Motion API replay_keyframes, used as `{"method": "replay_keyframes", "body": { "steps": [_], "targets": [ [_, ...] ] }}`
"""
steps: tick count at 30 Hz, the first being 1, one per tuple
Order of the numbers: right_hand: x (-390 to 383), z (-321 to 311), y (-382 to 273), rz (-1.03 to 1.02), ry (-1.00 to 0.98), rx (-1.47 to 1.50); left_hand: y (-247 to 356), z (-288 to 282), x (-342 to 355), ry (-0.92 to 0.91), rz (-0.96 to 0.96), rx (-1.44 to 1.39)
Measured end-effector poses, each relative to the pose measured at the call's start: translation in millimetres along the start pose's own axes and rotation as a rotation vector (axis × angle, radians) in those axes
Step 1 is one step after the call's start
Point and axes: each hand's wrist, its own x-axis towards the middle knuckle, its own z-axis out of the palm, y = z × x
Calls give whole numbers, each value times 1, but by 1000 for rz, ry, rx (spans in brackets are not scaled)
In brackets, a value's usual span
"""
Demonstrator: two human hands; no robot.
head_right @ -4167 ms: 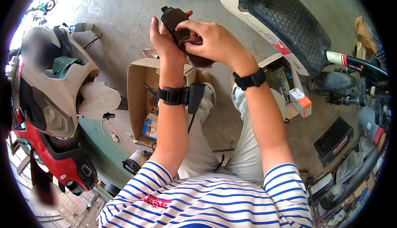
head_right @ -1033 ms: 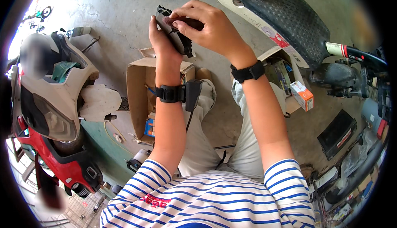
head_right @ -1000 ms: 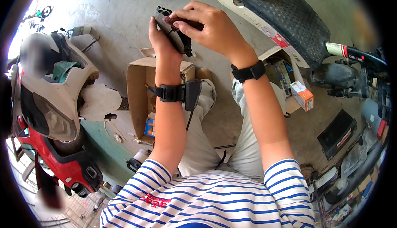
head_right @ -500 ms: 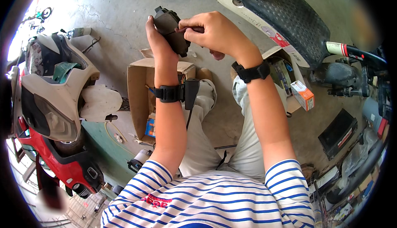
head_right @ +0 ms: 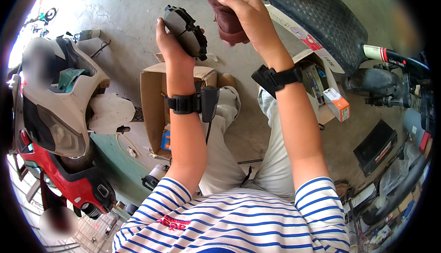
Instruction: The person cleans a brake pad and other small mechanical components by hand with a cloth while sitting among various parts and vehicles.
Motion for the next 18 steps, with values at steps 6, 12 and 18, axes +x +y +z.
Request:
{"method": "replay_keyframes", "body": {
  "steps": [6, 12, 18],
  "targets": [
    [0, 8, 8, 129, -166, 51, -4, 4, -2, -75, -5, 32],
    [-4, 5, -1, 237, -253, -31, -5, 6, -7, -161, -16, 28],
    [-4, 3, 5, 119, -318, -81, -6, 9, -8, -134, 20, 41]
  ]
}}
